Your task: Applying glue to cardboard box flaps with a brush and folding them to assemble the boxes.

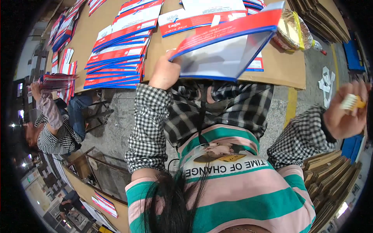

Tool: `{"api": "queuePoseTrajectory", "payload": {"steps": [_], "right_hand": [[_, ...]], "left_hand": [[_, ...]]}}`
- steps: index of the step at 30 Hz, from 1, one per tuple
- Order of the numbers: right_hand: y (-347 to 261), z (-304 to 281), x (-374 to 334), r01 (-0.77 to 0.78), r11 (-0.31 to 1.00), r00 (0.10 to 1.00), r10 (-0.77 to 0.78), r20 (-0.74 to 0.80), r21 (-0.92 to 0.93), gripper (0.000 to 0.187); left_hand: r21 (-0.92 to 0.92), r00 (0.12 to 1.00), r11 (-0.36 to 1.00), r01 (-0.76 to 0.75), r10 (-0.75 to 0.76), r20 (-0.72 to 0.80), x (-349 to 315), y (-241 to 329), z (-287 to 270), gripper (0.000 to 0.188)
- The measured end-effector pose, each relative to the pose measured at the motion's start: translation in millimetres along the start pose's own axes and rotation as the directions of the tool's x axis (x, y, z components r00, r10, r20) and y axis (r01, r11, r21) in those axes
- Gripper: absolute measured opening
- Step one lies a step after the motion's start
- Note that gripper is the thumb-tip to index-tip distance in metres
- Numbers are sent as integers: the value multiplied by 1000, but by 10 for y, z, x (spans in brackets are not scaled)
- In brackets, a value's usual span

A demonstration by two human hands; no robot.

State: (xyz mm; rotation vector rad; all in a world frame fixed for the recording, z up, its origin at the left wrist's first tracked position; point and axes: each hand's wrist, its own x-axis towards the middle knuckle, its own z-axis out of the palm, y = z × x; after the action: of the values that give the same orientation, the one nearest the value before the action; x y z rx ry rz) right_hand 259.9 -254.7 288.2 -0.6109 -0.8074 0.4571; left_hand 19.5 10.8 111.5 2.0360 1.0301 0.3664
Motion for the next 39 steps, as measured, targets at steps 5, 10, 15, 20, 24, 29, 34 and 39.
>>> {"api": "queuePoseTrajectory", "payload": {"steps": [5, 10, 15, 20, 24, 29, 34, 39], "right_hand": [[658, 225, -411, -244, 969, 969, 245, 19, -38, 30], [804, 279, -319, -240, 934, 960, 268, -76, 266, 35], [650, 218, -114, -98, 930, 984, 144, -106, 354, 36], [581, 159, -19, 21, 906, 988, 45, -145, 422, 36], [509, 135, 12, 65, 913, 990, -10, -139, 404, 37], [448, 24, 36, 100, 909, 987, -40, -153, 405, 38], [449, -29, 25, 124, 914, 977, -44, -211, 387, 37], [698, 88, -46, -140, 986, 929, 164, -333, 96, 31]], "left_hand": [[-321, 969, 937, 141, -64, 238, -16, -443, 590, 26], [-421, 990, 901, 100, -48, 132, 41, -496, 611, 31], [-528, 985, 834, -160, 170, -30, -83, -191, 392, 27], [-681, 957, 682, 265, -273, 99, -165, -111, 253, 32], [-845, 940, 441, 304, -283, 190, -226, -26, 102, 34], [-960, 977, 279, -7, -204, -67, -230, 175, -181, 33], [-878, 883, 440, -188, -316, -347, -167, 280, -283, 31], [-851, 878, 506, -141, -333, -343, 25, 233, 44, 45]]}}
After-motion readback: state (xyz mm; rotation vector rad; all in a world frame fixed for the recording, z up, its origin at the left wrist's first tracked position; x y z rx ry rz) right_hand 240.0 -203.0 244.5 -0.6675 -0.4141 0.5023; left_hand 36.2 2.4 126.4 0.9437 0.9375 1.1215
